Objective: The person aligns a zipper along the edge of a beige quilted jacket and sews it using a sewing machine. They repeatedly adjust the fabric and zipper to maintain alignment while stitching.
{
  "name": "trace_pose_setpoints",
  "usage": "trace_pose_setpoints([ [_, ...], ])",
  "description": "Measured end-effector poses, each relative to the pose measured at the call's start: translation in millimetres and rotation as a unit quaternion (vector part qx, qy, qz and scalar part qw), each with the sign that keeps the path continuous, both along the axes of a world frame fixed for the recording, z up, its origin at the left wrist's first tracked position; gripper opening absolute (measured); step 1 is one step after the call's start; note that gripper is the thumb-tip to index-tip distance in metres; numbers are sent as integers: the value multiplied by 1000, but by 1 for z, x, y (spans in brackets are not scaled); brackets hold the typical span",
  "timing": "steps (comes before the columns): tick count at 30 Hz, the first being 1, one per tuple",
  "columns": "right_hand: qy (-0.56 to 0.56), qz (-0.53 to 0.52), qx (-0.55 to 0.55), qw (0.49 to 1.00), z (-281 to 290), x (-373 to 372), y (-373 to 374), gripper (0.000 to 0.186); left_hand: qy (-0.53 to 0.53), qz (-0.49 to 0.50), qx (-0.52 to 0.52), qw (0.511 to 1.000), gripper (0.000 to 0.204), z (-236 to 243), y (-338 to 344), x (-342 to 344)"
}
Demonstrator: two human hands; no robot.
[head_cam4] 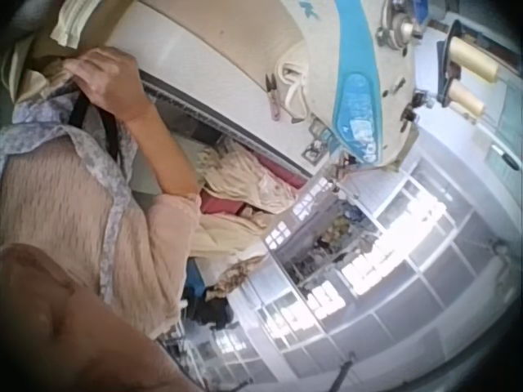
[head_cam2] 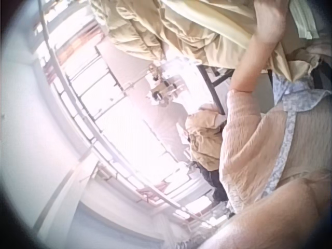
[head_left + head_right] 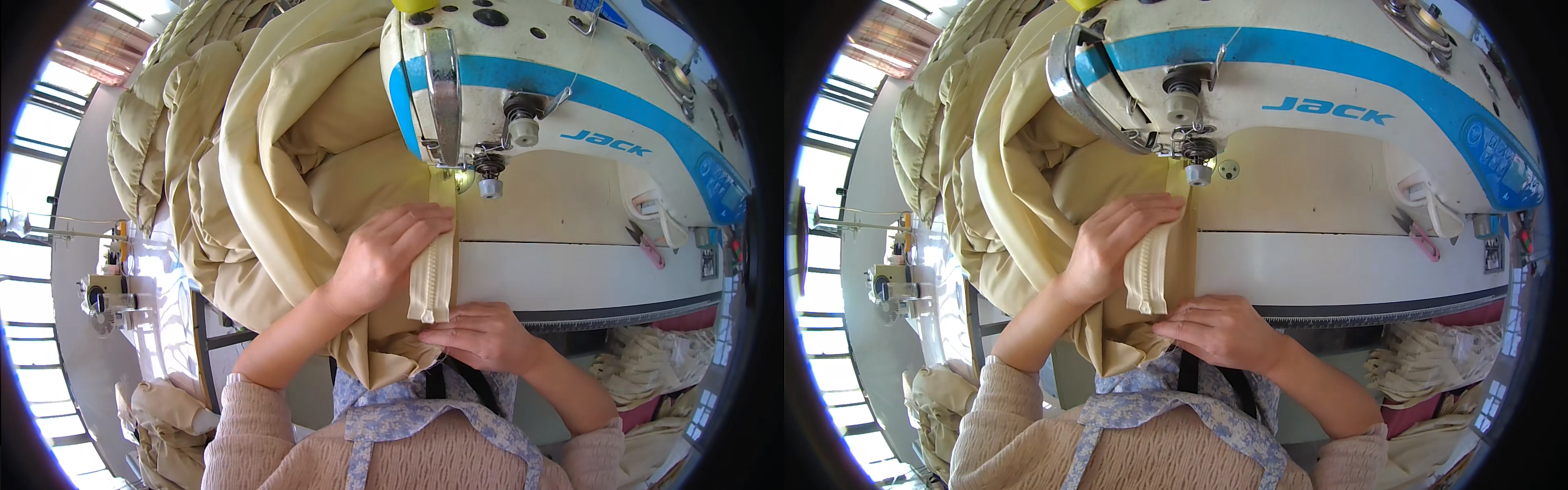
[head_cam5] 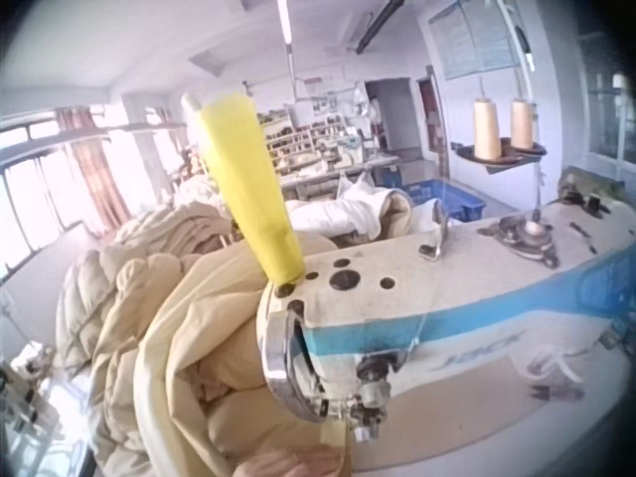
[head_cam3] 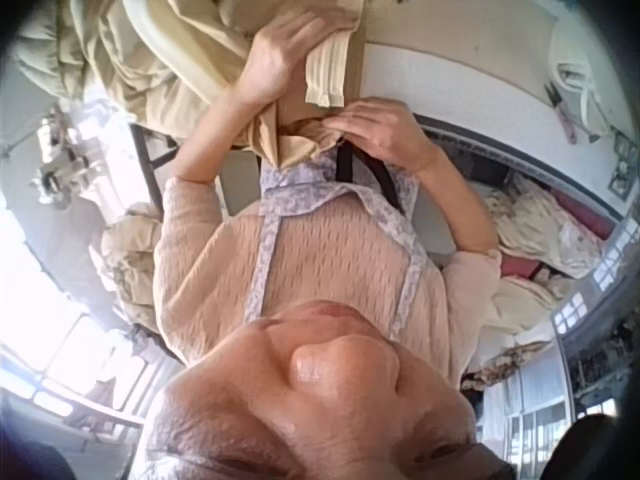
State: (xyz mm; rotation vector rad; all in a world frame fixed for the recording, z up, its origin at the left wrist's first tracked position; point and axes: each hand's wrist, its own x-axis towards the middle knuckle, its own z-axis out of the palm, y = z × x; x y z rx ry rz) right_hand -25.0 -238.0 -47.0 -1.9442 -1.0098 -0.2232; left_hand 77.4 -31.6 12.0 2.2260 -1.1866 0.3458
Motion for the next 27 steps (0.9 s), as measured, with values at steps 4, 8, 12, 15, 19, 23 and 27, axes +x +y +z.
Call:
trace_pose_setpoints([
  [4,12,-6,3,1000,4,0,0,35,-107,-25,83,990,27,-26,1,0],
  [8,20,-5,1,1000,4,2,0,35,-119,-24,84,989,22,-31,-1,4],
  [12,28,-11,5,1000,6,1,1,33,-110,-14,94,989,19,-32,0,5],
  [15,39,-17,2,999,9,5,4,29,-126,3,91,988,16,-37,2,8],
  [19,25,-41,-13,999,13,20,7,24,-143,-7,82,986,16,-43,3,33],
  [23,76,-50,-12,996,16,40,7,20,-159,-31,60,985,20,-47,2,60],
  [27,188,47,15,981,26,40,10,13,-166,-113,52,978,23,-37,2,67],
])
